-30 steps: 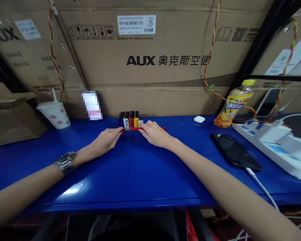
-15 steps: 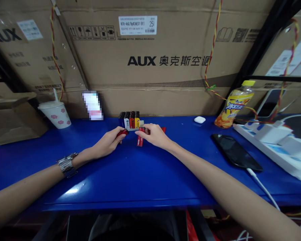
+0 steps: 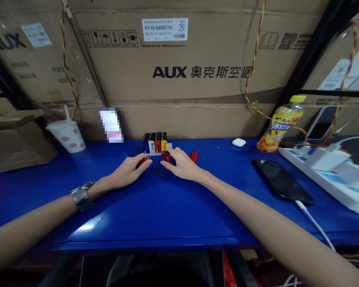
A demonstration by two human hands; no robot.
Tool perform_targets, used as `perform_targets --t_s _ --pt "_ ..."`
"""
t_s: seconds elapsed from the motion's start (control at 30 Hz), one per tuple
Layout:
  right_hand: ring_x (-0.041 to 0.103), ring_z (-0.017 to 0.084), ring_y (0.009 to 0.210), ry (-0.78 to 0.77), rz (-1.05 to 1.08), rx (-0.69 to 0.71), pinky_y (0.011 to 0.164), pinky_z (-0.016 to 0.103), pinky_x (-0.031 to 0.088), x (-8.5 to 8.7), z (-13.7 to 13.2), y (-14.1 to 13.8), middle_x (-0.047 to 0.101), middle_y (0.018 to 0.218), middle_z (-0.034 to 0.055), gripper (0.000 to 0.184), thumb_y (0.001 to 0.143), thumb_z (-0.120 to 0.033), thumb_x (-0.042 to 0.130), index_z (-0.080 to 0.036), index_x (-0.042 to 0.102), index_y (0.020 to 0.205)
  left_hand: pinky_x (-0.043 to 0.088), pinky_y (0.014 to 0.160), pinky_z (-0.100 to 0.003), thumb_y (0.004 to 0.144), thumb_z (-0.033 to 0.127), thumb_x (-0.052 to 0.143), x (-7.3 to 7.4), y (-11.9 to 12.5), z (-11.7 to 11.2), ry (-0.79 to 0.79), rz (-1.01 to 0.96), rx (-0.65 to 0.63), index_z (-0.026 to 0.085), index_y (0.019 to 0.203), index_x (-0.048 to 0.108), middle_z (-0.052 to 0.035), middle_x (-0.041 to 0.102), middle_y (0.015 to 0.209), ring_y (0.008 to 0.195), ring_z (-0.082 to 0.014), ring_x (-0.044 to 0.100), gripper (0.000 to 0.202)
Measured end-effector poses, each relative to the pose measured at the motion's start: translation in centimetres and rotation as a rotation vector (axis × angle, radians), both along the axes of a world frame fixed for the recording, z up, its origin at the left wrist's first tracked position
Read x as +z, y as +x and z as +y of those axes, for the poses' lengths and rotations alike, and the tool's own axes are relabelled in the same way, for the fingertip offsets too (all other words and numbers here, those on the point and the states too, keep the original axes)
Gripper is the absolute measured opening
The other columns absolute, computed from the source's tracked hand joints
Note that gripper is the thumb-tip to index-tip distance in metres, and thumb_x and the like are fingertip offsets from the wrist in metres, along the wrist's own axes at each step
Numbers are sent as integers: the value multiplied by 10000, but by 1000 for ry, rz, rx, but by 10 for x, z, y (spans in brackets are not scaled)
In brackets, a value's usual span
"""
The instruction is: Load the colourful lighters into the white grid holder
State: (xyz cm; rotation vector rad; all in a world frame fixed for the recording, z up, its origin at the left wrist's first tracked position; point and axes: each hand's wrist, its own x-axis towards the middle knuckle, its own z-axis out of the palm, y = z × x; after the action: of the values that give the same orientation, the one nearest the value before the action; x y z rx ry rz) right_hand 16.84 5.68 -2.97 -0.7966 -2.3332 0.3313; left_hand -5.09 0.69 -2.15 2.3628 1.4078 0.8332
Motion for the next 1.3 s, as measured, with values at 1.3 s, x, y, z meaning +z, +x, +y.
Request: perform_targets --t_s 1.3 --pt "247 77 286 -708 663 -221 322 234 190 7 9 3 312 344 -36 550 928 -544 229 -216 413 526 297 425 -208 786 390 584 -6 -4 5 160 -49 139 181 614 460 43 481 504 443 -67 374 299"
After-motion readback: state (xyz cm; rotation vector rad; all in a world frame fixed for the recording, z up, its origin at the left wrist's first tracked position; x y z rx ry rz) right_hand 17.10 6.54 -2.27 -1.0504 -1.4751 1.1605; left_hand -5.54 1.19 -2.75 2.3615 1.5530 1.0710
